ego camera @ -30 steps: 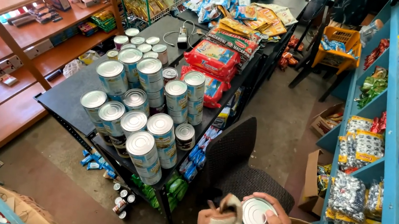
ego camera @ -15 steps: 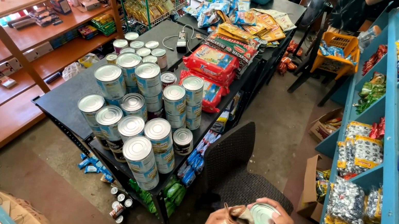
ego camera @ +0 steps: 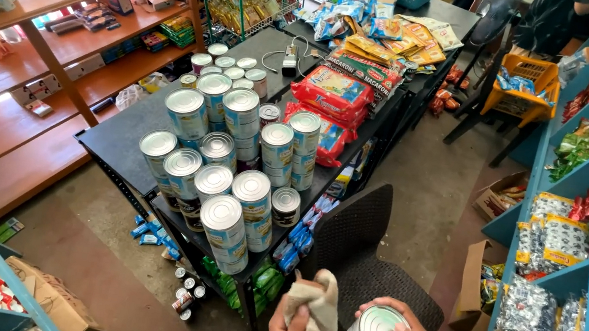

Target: Wiping canned goods with a cloth and placing them onto store shelves.

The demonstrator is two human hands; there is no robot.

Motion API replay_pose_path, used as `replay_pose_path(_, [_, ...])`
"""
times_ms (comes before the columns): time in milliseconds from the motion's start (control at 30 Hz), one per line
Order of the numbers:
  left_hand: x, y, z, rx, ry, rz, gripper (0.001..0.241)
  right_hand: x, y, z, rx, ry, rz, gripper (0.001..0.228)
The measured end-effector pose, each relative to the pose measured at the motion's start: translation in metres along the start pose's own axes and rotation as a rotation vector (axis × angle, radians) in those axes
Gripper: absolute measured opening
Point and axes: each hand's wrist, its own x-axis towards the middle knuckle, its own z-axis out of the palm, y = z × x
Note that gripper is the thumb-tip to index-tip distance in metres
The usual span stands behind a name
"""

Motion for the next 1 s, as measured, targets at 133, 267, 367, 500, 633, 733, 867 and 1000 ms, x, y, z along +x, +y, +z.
replay_pose_path(133, [-0.007, -0.051, 0.002, -0.118, 0.101, -0.081, 0.061, -0.006, 0.013, 0.006, -0.225, -0.068, -0.158, 0.057])
replay_pose_path(267, [-0.022, -0.051, 0.015, -0.028, -0.011, 0.067, 0.041, -0.001, 0.001, 0.016, -0.321, -0.145, -0.239, 0.057])
replay_pose_path(367, [-0.036, -0.083, 0.02, 0.21, 0.057, 0.37, 0.039, -0.001, -0.002, 0.037, -0.264, 0.254, -0.207, 0.058])
replay_pose_path(500, [-0.008, -0.019, 0.026, 0.131, 0.053, 0.277, 0.042, -0.009, 0.033, 0.008, -0.308, 0.067, -0.173, 0.061])
replay_pose_path(633, [-0.013, -0.036, 0.011, 0.301, 0.034, 0.318, 0.05, -0.013, 0.043, 0.007, -0.234, 0.072, -0.037, 0.06])
replay_pose_path(733, [-0.043, -0.122, 0.008, 0.557, 0.129, 0.435, 0.064, 0.0, 0.029, 0.007, -0.219, 0.064, -0.073, 0.056])
replay_pose_path(867, [-0.015, -0.017, 0.022, 0.426, 0.165, 0.452, 0.036, -0.009, 0.029, 0.006, -0.305, 0.098, -0.068, 0.056])
replay_pose_path(1000, [0.004, 0.024, 0.014, 0.171, -0.013, 0.28, 0.031, -0.022, 0.034, 0.019, -0.267, 0.074, 0.038, 0.062])
